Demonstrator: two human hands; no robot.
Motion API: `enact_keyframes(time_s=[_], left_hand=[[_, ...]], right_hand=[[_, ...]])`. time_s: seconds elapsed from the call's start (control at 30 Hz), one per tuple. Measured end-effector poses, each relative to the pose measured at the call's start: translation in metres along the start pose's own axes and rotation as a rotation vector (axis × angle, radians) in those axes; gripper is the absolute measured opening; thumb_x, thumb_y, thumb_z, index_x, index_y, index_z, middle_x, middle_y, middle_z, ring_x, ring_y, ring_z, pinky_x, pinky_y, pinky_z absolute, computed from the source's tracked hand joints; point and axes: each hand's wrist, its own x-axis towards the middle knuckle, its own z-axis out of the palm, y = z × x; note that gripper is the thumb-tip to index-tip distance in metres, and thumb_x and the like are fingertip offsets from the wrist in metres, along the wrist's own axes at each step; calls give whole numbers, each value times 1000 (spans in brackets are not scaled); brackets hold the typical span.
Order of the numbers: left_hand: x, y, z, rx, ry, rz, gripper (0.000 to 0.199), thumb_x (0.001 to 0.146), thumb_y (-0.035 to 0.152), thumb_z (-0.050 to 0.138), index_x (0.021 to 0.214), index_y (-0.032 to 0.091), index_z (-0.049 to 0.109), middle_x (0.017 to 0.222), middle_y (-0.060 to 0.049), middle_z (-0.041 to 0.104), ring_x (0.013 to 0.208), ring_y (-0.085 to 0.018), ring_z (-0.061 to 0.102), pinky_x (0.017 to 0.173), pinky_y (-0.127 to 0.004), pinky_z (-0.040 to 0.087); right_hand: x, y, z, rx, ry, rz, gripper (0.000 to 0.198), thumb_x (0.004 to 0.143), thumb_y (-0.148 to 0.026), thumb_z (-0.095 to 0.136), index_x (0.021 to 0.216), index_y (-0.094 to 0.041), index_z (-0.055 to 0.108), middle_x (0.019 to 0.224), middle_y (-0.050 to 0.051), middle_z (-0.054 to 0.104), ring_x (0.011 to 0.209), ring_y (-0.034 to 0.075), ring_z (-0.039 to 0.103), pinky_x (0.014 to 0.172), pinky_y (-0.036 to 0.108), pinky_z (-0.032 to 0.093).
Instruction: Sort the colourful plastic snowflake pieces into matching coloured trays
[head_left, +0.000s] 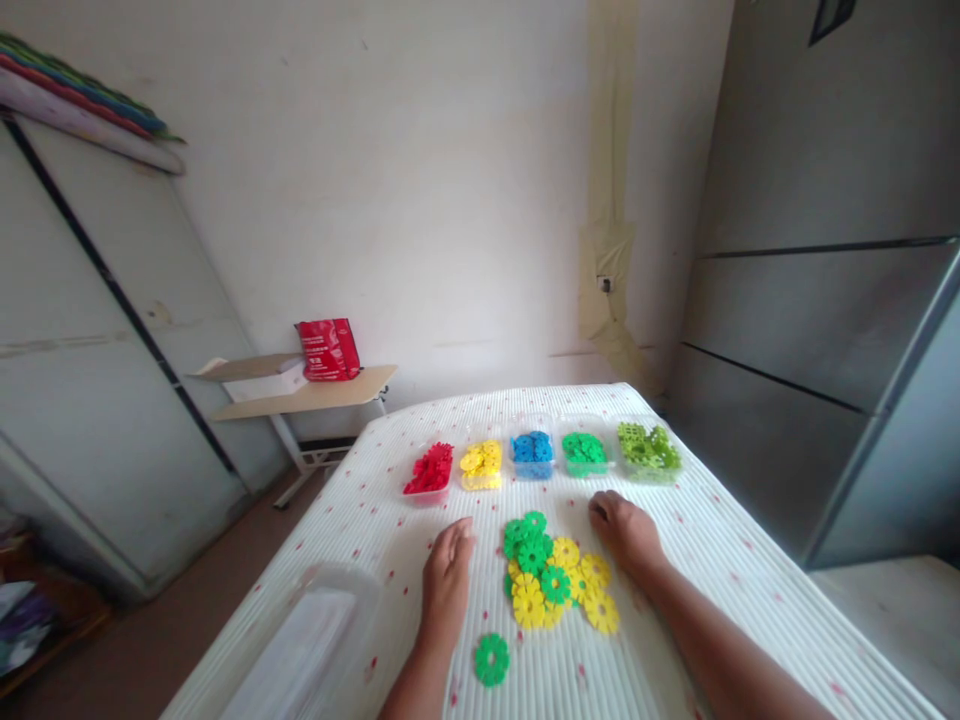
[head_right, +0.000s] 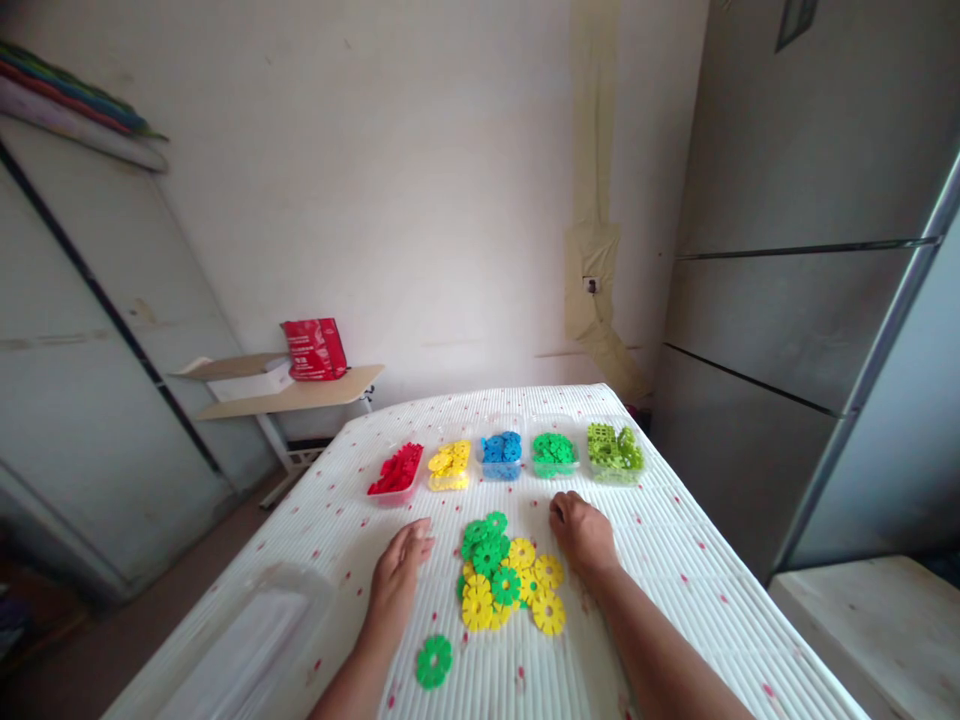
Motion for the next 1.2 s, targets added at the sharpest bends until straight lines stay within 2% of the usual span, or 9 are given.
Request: enact_keyframes(time_s=[0.1,0.23,0.43,0.57,0.67,0.77,0.93,1.1,1.2], left_hand=[[2,-1,-7,-79,33,-86,53,74,61,46,87,14,65,85,-11,69,76,-23,65,75,-39,51],[3,-1,-9,-13,-50,-56,55,74,62,45,87,14,66,75,-9,68,72,-23,64,72,-38,51],[3,-1,-11,21,-116,-32,55,76,62,43,86,13,66,70,-7,66,70,-22,63,69,-35,50],[5,-3,-13,3,-132,-30,50,77,58,45,85,13,65,73,-7,67,70,-21,63,69,-33,50],[6,-4,-14,-22,-126,-17,48,78,56,46,86,13,65,78,-8,67,73,-21,63,69,-33,50],[6,-5,-14,-19,-125,-21,47,79,55,45,86,12,64,77,-8,67,72,-20,63,69,-32,50],[5,-5,-14,-16,-126,-17,46,79,54,45,84,13,65,74,-7,67,71,-20,63,68,-32,50],[5,-5,-14,-29,-115,-12,46,78,55,47,83,13,65,73,-7,67,69,-20,64,65,-31,50],[6,-6,-13,-33,-105,-16,47,77,55,47,83,12,66,72,-7,67,67,-20,63,64,-31,50]], right_hand=[[-1,0,-1,-3,-6,5,20,84,-19,42,79,-20,62,84,3,64,72,13,58,58,23,29],[1,-4,-2,3,-19,-1,21,84,-21,42,83,-22,64,86,3,65,73,14,59,58,22,31],[12,-36,-1,183,-108,-193,28,85,-20,40,99,-21,64,100,5,65,90,15,60,75,21,39],[23,-59,6,155,-206,-273,30,83,-22,44,108,-21,61,108,7,62,101,18,56,80,24,39],[31,-66,13,129,-260,-266,25,76,-20,51,97,-21,65,101,7,62,94,20,57,73,25,39],[37,-64,17,147,-289,-247,21,70,-17,54,87,-20,65,91,5,62,81,17,57,66,24,37],[38,-54,18,247,-257,-180,13,61,-12,57,73,-17,59,72,0,60,65,12,51,56,20,29],[36,-55,14,367,-159,-77,9,67,-10,52,72,-17,54,66,-2,57,61,11,49,54,19,31],[32,-67,13,440,-141,-81,6,73,-15,51,76,-18,55,70,-2,60,63,11,52,55,18,34]])
